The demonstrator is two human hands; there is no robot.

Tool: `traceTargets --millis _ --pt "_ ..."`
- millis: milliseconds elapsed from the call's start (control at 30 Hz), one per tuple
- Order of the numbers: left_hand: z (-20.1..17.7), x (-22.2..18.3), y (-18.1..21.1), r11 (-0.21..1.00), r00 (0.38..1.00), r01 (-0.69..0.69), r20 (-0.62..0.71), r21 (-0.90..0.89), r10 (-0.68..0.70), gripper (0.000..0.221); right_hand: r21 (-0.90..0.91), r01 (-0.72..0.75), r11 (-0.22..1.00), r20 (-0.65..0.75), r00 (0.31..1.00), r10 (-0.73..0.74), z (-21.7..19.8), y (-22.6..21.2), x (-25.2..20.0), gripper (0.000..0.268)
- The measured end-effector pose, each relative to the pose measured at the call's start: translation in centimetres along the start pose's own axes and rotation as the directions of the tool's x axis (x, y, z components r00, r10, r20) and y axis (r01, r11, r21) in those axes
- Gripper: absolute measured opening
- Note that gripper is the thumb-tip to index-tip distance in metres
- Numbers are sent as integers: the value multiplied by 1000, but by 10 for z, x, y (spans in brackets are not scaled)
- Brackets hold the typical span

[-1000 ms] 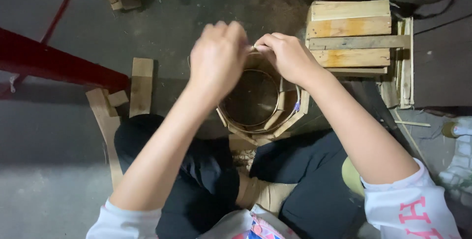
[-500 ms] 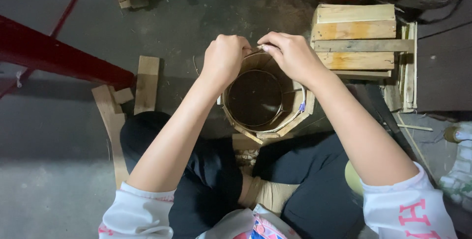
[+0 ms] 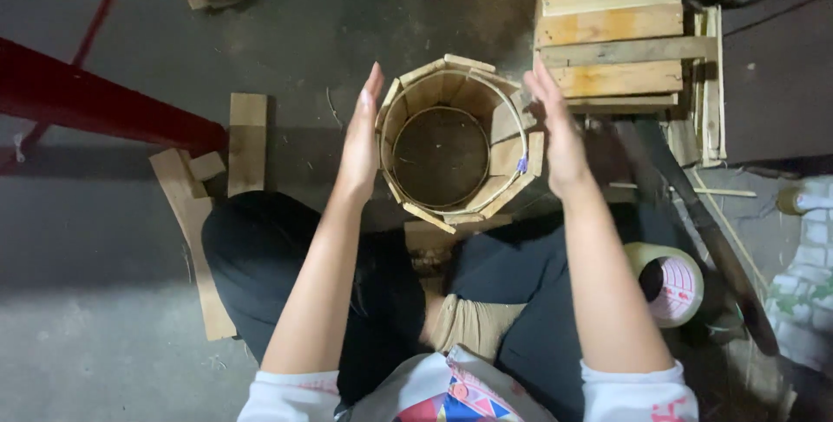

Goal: Assembling a wooden drum shell by arranging vertical slats and securing them with adhesive tape.

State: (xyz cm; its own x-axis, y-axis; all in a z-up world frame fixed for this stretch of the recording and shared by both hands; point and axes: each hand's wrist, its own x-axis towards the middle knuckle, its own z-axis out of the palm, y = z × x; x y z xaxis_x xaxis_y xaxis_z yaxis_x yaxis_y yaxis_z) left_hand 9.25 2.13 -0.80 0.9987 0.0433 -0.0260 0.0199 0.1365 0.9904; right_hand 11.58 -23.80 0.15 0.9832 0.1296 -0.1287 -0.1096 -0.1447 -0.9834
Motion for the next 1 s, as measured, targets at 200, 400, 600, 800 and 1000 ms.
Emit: traceTargets --millis 200,400,600,800,1000 --pt "10 -2 -4 999 999 24 42 -22 -23 60 -20 119 993 33 992 -118 12 4 -10 62" --pt "12 -6 -2 999 999 38 5 30 -38 59 -87 125 988 15 992 -124 8 11 -9 60" --pt "1 2 -2 986 985 169 29 12 -169 83 -45 112 993 -14 994 -112 -8 14 -21 83" --pt "-2 -30 17 998 998 60 -31 22 -60 84 -193 210 959 -251 934 -255 -30 -26 -100 71" --pt "9 -127 55 839 934 -173 -185 515 306 23 -752 8 659 -377 814 -441 -101 -25 -231 11"
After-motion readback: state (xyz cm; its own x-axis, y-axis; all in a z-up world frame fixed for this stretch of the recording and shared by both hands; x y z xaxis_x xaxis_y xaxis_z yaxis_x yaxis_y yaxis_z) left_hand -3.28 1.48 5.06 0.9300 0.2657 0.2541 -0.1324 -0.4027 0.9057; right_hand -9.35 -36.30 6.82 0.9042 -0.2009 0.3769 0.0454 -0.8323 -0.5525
